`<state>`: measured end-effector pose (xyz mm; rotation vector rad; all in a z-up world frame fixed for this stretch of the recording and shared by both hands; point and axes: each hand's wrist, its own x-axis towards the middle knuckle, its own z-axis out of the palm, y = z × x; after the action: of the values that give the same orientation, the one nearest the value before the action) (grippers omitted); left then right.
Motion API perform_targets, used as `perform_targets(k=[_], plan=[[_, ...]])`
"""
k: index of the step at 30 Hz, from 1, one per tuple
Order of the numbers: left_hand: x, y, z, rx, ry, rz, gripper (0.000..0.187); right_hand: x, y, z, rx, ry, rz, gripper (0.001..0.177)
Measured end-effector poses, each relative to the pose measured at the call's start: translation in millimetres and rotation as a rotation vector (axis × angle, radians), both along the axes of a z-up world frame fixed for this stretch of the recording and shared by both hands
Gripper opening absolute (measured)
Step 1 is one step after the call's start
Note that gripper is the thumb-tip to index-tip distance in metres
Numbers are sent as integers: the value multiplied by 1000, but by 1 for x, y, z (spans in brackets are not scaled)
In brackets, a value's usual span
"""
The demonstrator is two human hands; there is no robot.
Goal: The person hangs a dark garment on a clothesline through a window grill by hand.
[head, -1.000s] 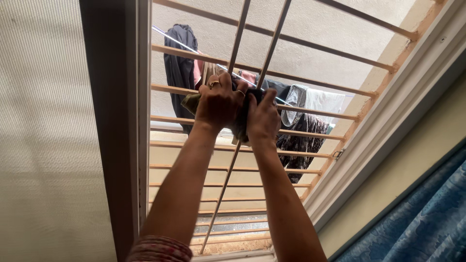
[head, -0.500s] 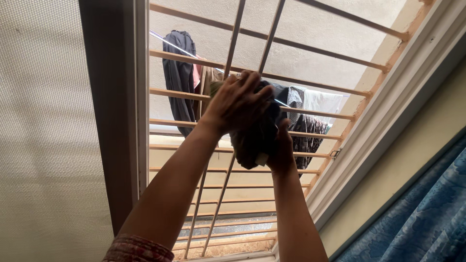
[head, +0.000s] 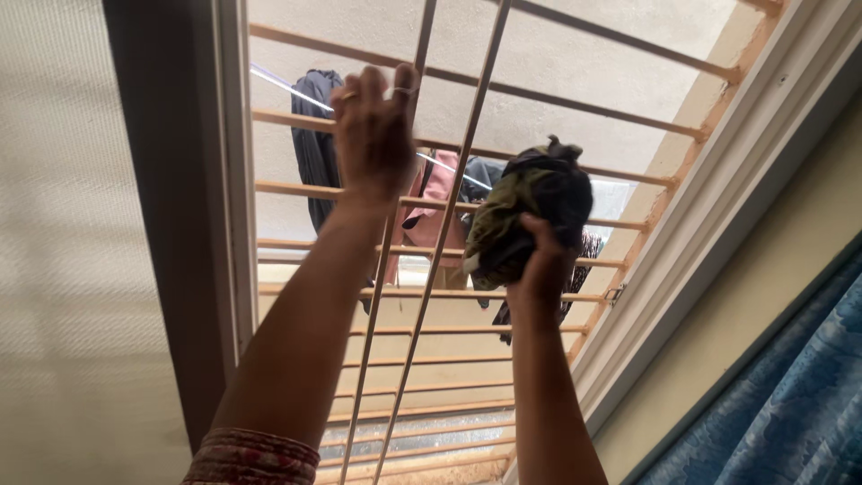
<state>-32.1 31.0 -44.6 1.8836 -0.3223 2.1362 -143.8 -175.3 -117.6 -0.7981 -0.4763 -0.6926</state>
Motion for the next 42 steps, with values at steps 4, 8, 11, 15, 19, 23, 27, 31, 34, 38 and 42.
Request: perform_targets(k=[4,8,11,15,19,23,27,31,34,38,42], plan=[[4,27,-2,117,625,-32,30,22,36,21,-455,-313,-572,60],[9,24,4,52,770,-52,26,57,97,38,-783,-556,-1274,61],[11,28,7,80,635,-35,32,70,135,31,-964,-234,-1318,64],[3,36,3,55,643,-188,19,70,142,-9,-940,-236,-1387,76],[-10,33,-3,-89,430,-405,16,80,139,-32,-1087,-201,-1605,78],[-66,10,-70,-266,-117,-575,34,93,136,-21,-1092,-313,-1606,87],[-163,-14,-177,-312,211,-805,32,98,133,16,-1110,-224,-1588,87],[-191,-15,-247,-390,834,-904,30,96,142,57,-1045,-139,-1619,79],[-196,-8,-291,-436,1129,-901,29,89,149,62,-1015,-100,-1628,75],[-185,4,-288,-437,1270,-893,27,87,155,68,-1028,-34,-1644,71],[-189,7,-314,-431,1327,-894,26,76,156,70,-1052,-7,-1611,66]])
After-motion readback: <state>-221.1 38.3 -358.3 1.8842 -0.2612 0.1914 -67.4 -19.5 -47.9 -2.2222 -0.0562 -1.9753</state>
